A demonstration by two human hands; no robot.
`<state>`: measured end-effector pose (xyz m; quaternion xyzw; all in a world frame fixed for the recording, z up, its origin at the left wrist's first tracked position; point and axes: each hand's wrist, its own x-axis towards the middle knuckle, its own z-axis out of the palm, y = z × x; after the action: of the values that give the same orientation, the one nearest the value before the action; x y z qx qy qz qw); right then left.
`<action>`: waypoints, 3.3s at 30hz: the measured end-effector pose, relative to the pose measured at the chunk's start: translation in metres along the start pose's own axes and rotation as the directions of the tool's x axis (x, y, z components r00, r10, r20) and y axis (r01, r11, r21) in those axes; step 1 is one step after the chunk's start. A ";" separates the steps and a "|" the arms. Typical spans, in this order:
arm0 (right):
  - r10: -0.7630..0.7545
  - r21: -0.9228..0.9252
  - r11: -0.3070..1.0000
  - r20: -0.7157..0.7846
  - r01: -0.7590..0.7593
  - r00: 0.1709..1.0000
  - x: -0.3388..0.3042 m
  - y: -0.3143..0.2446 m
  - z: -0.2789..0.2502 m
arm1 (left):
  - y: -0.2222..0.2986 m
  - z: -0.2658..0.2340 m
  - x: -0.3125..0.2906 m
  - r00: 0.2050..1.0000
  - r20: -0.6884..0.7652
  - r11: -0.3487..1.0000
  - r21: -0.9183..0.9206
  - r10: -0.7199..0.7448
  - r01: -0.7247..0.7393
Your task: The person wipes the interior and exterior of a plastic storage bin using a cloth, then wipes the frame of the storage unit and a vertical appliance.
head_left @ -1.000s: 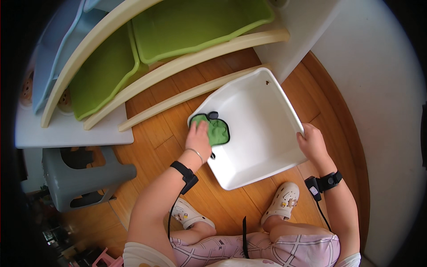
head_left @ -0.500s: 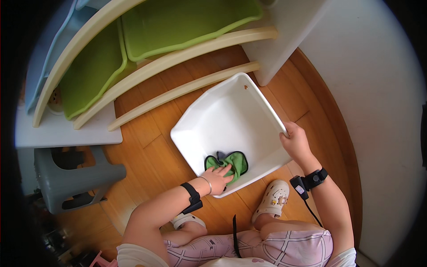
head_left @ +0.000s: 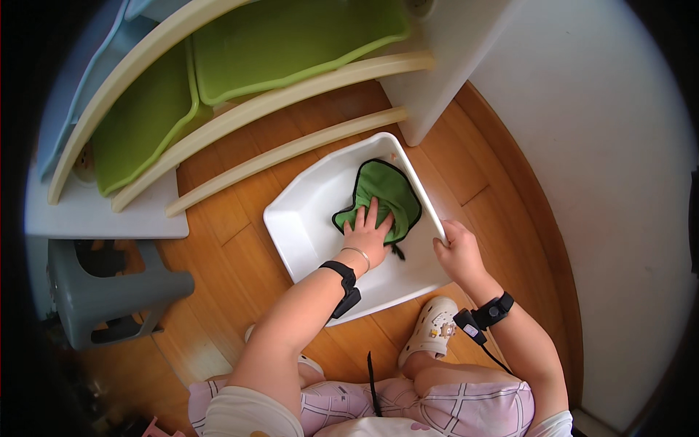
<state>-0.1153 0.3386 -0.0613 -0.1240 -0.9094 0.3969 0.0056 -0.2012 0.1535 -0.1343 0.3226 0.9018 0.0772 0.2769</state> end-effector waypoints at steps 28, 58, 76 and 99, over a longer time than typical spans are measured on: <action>-0.305 0.442 0.850 -0.032 0.287 0.952 0.035 -0.092 -0.078 | 0.003 -0.152 -0.070 0.998 -0.014 -0.103 -0.995 0.058 -0.008; -0.060 -0.255 0.945 0.482 0.206 0.874 0.104 -0.167 -0.067 | -0.085 -0.265 -0.100 0.343 -0.934 0.982 -0.147 -0.097 -0.120; 0.439 0.372 0.803 0.160 -0.466 0.884 0.035 -0.021 -0.077 | 0.055 -0.086 -0.058 0.575 -0.795 0.518 -0.416 0.191 -0.747; 0.423 0.366 0.824 0.111 -0.433 0.899 0.024 -0.031 -0.073 | -0.033 -0.026 0.008 0.763 -0.489 0.636 -0.760 -0.422 -0.135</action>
<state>-0.1371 0.3763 0.0085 -0.3162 -0.7633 0.5589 -0.0709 -0.2383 0.1333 -0.1272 0.0526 0.8457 0.5260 0.0735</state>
